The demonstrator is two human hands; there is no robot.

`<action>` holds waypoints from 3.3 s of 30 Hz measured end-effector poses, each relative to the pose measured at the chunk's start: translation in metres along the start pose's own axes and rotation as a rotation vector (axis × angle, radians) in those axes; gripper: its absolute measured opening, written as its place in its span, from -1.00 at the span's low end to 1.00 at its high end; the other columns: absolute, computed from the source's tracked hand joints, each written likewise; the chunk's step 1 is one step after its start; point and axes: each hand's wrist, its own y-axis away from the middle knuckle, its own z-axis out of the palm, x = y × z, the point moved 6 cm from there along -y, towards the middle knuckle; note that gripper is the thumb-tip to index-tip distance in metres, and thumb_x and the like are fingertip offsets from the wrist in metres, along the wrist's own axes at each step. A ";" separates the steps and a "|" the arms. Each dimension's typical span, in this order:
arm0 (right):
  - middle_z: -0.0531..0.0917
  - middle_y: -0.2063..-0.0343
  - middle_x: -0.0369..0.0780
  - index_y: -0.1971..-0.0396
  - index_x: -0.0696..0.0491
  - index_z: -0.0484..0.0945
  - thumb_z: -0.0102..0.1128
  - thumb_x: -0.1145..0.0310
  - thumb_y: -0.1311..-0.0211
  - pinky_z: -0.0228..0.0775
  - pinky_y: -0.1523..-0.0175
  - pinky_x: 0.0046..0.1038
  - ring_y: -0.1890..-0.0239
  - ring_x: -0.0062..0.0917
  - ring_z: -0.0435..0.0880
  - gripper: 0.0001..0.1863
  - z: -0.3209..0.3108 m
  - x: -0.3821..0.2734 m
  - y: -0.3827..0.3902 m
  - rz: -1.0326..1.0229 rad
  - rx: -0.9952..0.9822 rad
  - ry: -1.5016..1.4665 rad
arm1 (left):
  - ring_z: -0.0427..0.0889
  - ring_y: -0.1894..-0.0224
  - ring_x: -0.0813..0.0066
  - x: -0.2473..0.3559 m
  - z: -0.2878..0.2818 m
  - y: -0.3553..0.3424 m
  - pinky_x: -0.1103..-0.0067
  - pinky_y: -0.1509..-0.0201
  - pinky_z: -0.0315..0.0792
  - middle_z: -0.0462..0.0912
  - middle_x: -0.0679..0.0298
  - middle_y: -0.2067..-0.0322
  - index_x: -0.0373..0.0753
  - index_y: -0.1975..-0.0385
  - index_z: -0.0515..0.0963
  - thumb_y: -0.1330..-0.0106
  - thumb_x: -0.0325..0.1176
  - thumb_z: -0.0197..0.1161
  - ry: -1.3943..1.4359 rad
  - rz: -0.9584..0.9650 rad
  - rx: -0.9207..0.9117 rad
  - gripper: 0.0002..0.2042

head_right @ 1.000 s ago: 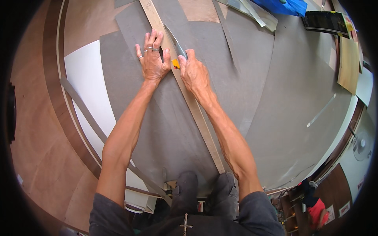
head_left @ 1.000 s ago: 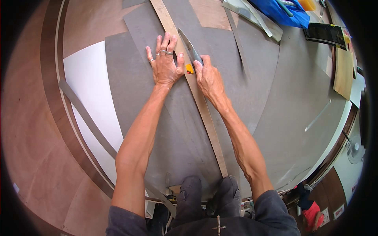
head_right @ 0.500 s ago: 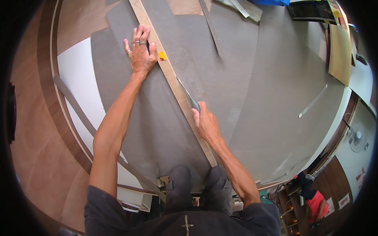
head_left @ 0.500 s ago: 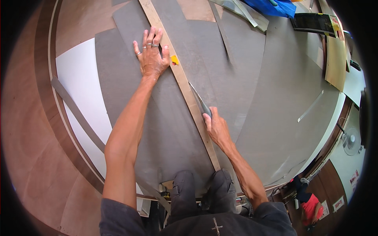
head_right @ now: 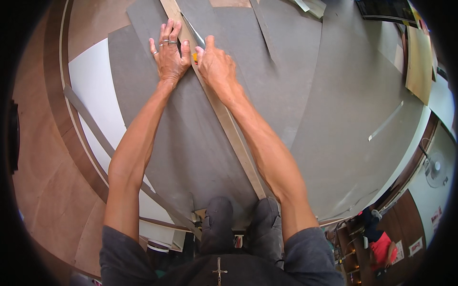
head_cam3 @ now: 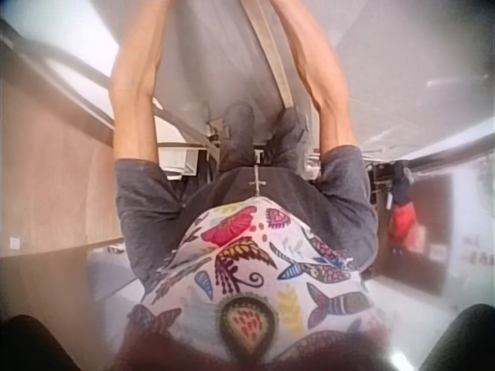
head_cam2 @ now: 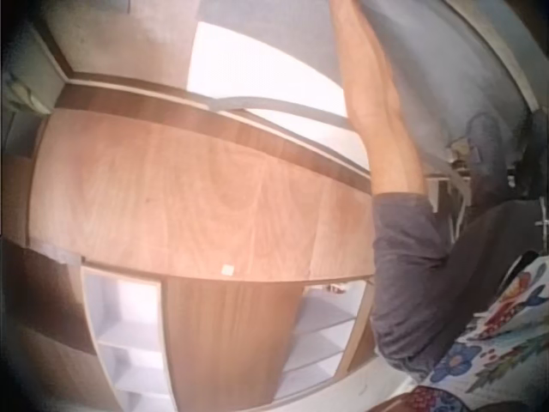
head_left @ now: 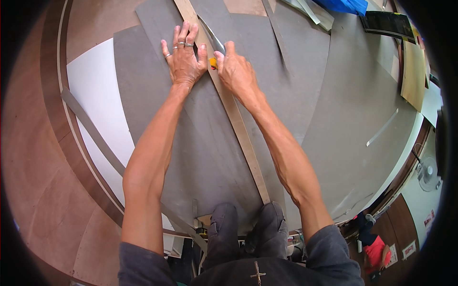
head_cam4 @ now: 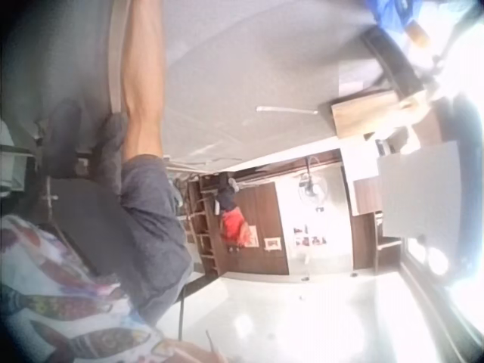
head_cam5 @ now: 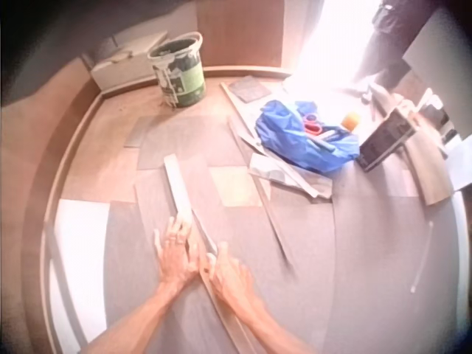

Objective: The person measures a large sheet of gray material on a curved surface using a tape measure and pencil. They then use a straight wooden strip as a guide and a utility knife to cut the material into a long strip. Finally, they peel off a backing from the cut strip.

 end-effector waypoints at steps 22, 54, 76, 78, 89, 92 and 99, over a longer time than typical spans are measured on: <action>0.63 0.51 0.19 0.06 0.20 0.34 0.02 0.13 -0.50 0.45 0.29 0.08 0.37 0.18 0.65 -0.62 0.003 0.001 -0.013 -0.046 0.015 -0.028 | 0.10 -0.54 0.30 -0.001 0.001 0.001 -0.07 -0.56 -0.30 0.20 0.42 -0.48 0.15 -0.42 0.25 -0.35 -0.12 0.07 0.005 -0.003 -0.009 -0.41; 0.65 0.47 -0.10 0.29 0.21 0.66 0.33 0.28 -0.24 0.47 0.24 -0.29 0.43 -0.31 0.63 -0.74 -0.023 0.011 -0.034 0.044 0.304 -0.291 | 0.08 -0.55 0.32 0.001 -0.005 0.002 -0.06 -0.56 -0.30 0.19 0.41 -0.49 0.15 -0.44 0.26 -0.33 -0.13 0.09 0.003 -0.038 -0.051 -0.39; 0.72 0.28 -0.03 0.31 0.19 0.63 0.29 0.30 -0.26 0.53 0.13 -0.18 0.28 -0.14 0.73 -0.77 -0.031 0.014 -0.042 -0.025 0.240 -0.248 | 0.06 -0.55 0.31 0.000 -0.002 0.000 -0.04 -0.56 -0.34 0.17 0.38 -0.50 0.11 -0.43 0.27 -0.35 -0.12 0.02 -0.007 -0.018 -0.062 -0.41; 0.71 0.27 -0.02 0.25 0.18 0.61 0.31 0.32 -0.24 0.53 0.11 -0.17 0.26 -0.12 0.72 -0.77 -0.029 0.018 -0.042 -0.061 0.304 -0.223 | 0.05 -0.56 0.31 0.001 -0.001 0.002 -0.03 -0.57 -0.35 0.17 0.37 -0.50 0.11 -0.43 0.27 -0.36 -0.12 0.01 -0.015 -0.021 -0.073 -0.41; 0.73 0.22 0.01 0.11 0.14 0.56 0.40 0.33 -0.15 0.53 0.05 -0.16 0.18 -0.10 0.73 -0.66 -0.024 0.018 -0.042 -0.034 0.184 -0.247 | 0.08 -0.55 0.32 0.001 -0.003 0.001 -0.02 -0.57 -0.33 0.18 0.36 -0.49 0.10 -0.43 0.27 -0.34 -0.14 0.02 -0.013 -0.006 -0.054 -0.41; 0.74 0.23 -0.01 0.11 0.16 0.59 0.45 0.29 -0.12 0.53 0.02 -0.19 0.16 -0.13 0.74 -0.61 -0.024 0.029 -0.046 0.054 0.156 -0.298 | 0.05 -0.56 0.33 -0.002 -0.001 -0.001 -0.04 -0.57 -0.34 0.17 0.41 -0.50 0.15 -0.43 0.26 -0.33 -0.12 0.05 0.013 -0.012 -0.050 -0.40; 0.72 0.32 -0.11 0.07 0.19 0.56 0.46 0.26 -0.13 0.53 0.10 -0.27 0.30 -0.29 0.67 -0.56 -0.023 0.020 -0.042 -0.123 0.216 -0.273 | 0.05 -0.56 0.29 0.001 0.000 0.000 -0.07 -0.55 -0.33 0.17 0.40 -0.50 0.15 -0.42 0.26 -0.32 -0.13 0.05 0.039 -0.015 -0.062 -0.40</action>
